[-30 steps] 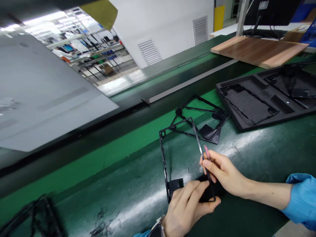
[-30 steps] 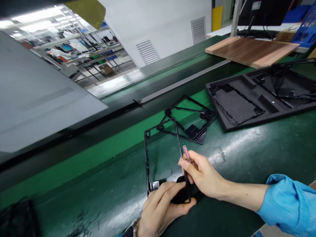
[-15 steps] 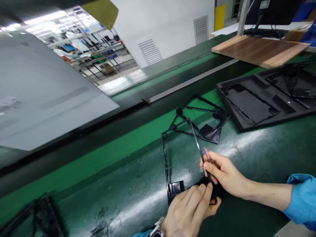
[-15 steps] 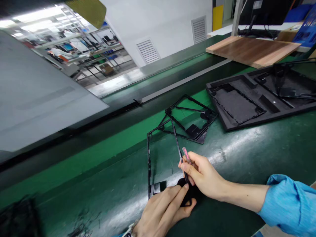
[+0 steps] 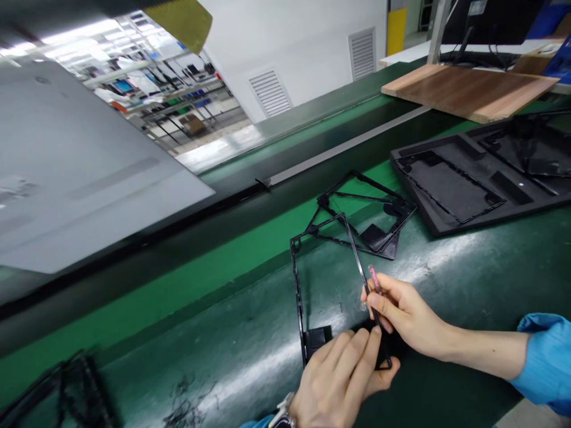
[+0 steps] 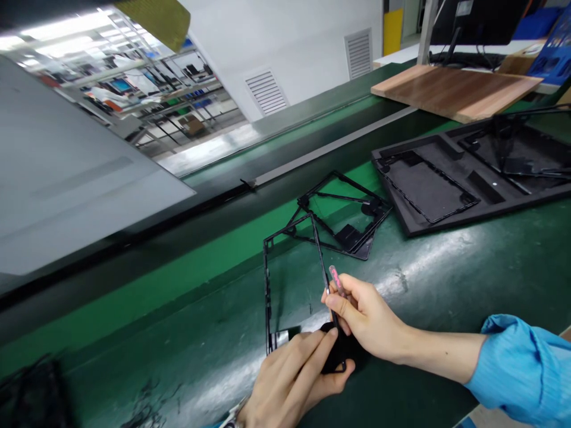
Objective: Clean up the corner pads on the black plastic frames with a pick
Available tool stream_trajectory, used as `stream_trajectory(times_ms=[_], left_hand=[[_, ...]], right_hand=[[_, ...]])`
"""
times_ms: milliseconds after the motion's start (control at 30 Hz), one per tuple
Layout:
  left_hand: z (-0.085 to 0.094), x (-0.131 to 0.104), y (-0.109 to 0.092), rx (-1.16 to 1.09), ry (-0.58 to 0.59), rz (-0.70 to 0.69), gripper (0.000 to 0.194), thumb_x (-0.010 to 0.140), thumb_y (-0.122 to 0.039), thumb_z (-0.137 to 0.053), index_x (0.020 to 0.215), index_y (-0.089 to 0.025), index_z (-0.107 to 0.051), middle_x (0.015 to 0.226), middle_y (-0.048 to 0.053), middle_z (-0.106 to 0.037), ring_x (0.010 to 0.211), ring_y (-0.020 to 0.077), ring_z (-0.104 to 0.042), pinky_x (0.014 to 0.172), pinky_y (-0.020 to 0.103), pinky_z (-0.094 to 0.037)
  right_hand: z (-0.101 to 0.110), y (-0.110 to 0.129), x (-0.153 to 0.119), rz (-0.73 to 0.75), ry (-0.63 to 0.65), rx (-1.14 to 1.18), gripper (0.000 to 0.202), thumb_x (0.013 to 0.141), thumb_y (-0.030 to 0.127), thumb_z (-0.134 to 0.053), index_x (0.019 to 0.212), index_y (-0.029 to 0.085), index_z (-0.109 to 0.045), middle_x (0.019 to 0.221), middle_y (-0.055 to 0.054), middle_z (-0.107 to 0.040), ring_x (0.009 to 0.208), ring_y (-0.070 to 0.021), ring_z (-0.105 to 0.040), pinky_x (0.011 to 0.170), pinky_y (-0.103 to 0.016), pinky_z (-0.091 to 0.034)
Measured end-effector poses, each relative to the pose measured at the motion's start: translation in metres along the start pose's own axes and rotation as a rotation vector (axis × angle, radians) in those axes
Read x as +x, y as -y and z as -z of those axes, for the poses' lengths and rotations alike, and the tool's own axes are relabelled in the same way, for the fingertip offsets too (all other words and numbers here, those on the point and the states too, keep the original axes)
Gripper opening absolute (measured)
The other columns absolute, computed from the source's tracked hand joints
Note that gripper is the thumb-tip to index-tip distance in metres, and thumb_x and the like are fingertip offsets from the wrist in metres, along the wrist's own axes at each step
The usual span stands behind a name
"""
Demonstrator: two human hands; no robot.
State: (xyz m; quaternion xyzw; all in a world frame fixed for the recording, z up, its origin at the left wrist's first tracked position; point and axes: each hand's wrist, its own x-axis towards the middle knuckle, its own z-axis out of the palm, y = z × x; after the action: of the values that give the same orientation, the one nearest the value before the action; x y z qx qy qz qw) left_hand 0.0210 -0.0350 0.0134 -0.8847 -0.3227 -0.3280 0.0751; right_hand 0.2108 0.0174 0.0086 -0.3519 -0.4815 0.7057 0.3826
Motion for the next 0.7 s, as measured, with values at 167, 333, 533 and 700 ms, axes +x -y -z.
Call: stream_trajectory(times_ms=[167, 333, 533, 700], left_hand=[[0.0016, 0.0029, -0.0041, 0.043, 0.001, -0.059, 0.022, 0.094, -0.013, -0.077, 0.112, -0.003, -0.073, 0.088, 0.008, -0.082, 0.077, 0.0199, -0.08, 0.069, 0.027, -0.067], [0.0004, 0.0, -0.0082, 0.042, -0.025, -0.033, 0.018, 0.096, -0.013, -0.075, 0.111, -0.003, -0.074, 0.089, 0.008, -0.082, 0.077, 0.0188, -0.081, 0.071, 0.027, -0.066], [0.0016, 0.0012, -0.0048, 0.079, -0.064, 0.025, 0.024, 0.107, -0.026, -0.066, 0.112, -0.004, -0.074, 0.089, 0.008, -0.082, 0.077, 0.019, -0.081, 0.072, 0.028, -0.066], [0.0036, 0.0066, -0.0062, 0.069, -0.024, -0.036, 0.016, 0.101, -0.015, -0.069, 0.109, -0.002, -0.075, 0.088, 0.01, -0.082, 0.075, 0.019, -0.081, 0.071, 0.028, -0.066]], right_hand=[[0.0002, -0.0016, 0.0002, -0.023, 0.007, 0.015, 0.049, 0.102, 0.066, -0.066, 0.097, 0.018, -0.058, 0.073, 0.005, -0.055, 0.055, -0.0071, -0.041, 0.051, -0.023, -0.032], [0.0006, -0.0002, 0.0006, -0.02, 0.014, 0.016, 0.049, 0.102, 0.066, -0.065, 0.099, 0.017, -0.059, 0.072, 0.005, -0.055, 0.055, -0.0074, -0.041, 0.051, -0.022, -0.031], [-0.0011, 0.0029, 0.0005, -0.001, 0.011, 0.021, 0.049, 0.102, 0.066, -0.066, 0.098, 0.018, -0.058, 0.074, 0.005, -0.056, 0.055, -0.0072, -0.041, 0.052, -0.023, -0.033], [-0.002, 0.0038, -0.0001, -0.024, 0.015, 0.027, 0.05, 0.1, 0.067, -0.067, 0.096, 0.018, -0.057, 0.073, 0.004, -0.056, 0.054, -0.0073, -0.042, 0.051, -0.023, -0.032]])
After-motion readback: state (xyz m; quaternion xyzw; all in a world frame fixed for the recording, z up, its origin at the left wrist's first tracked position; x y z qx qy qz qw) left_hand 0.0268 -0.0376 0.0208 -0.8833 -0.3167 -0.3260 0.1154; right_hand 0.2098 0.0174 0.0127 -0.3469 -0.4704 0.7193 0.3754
